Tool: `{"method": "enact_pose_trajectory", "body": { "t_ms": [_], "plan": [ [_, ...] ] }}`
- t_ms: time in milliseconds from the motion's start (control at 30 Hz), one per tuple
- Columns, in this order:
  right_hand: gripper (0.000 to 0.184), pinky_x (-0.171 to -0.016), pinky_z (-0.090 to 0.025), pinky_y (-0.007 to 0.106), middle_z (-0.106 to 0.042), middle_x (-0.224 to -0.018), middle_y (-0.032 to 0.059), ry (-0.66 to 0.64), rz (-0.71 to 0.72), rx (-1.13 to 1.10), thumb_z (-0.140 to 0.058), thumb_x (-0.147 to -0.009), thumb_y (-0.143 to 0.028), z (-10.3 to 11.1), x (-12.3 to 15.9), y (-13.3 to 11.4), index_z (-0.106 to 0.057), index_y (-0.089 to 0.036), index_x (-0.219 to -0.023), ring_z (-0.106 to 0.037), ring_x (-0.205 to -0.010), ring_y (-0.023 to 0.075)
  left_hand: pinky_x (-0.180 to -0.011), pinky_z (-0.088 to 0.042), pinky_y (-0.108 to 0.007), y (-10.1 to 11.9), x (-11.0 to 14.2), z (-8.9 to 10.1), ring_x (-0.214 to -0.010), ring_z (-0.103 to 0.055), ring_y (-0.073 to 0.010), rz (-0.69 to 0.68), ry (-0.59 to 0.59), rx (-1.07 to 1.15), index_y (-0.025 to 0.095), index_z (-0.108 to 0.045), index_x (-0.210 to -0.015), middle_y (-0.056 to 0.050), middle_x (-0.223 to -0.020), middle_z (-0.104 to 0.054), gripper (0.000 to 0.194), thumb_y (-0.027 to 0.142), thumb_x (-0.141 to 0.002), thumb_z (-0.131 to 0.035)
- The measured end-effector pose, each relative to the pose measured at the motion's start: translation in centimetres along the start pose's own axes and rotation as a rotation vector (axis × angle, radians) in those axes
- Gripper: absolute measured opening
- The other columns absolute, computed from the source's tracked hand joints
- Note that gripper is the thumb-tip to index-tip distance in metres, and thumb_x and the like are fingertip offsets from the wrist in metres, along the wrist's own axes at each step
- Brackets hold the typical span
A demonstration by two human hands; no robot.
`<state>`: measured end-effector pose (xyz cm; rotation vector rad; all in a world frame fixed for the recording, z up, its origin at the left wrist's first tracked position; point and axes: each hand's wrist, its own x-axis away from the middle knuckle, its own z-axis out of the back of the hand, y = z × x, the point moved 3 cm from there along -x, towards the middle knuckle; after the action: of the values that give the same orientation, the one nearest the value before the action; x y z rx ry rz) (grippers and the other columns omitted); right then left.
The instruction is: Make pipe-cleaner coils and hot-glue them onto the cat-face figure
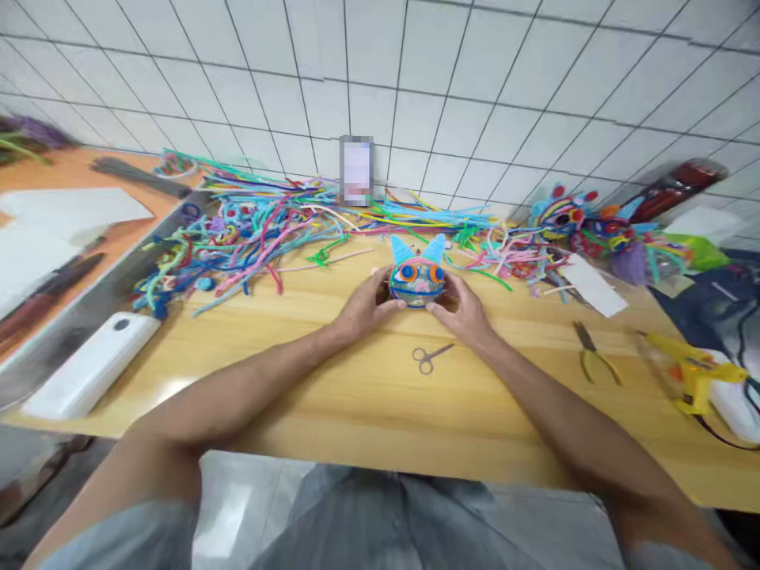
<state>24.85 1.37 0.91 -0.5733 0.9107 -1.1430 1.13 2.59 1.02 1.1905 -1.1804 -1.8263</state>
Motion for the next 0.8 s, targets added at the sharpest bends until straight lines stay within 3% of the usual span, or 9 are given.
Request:
{"method": "enact_pose_trajectory", "body": {
  "t_ms": [200,567,800],
  "plan": [
    [0.073,-0.105,-0.059,0.054,-0.067,-0.144,0.0134,-0.010,-0.019,-0.025,-0.080,-0.082,-0.041,0.1,0.3,0.0,-0.054,-0.025,-0.149,-0.071,-0.117,0.0327,-0.117,-0.052,-0.050,-0.4,0.1,0.1,-0.137,-0.064,-0.0342,-0.003,0.004,-0.047,0.021,-0.053,-0.150,-0.016,-0.148,-0.066,0.070,0.040,-0.089,-0.081],
    [0.072,-0.108,-0.057,0.053,-0.067,-0.145,0.0137,-0.031,-0.035,-0.020,-0.076,-0.085,-0.041,0.3,0.6,-0.8,-0.052,-0.024,-0.150,-0.069,-0.125,0.0326,-0.120,-0.047,-0.058,-0.1,0.5,0.5,-0.142,-0.059,-0.0389,-0.007,0.001,-0.244,0.020,-0.046,-0.157,-0.019,-0.153,-0.062,0.079,0.046,-0.090,-0.080],
    [0.069,-0.105,-0.059,0.052,-0.069,-0.143,0.0125,-0.030,-0.046,-0.018,-0.076,-0.085,-0.039,0.4,0.6,-1.0,-0.054,-0.025,-0.149,-0.070,-0.122,0.0319,-0.116,-0.052,-0.057,-0.3,0.5,0.4,-0.139,-0.062,-0.0367,-0.004,-0.011,-0.191,0.024,-0.049,-0.156,-0.017,-0.152,-0.063,0.072,0.044,-0.093,-0.077]
  ]
}}
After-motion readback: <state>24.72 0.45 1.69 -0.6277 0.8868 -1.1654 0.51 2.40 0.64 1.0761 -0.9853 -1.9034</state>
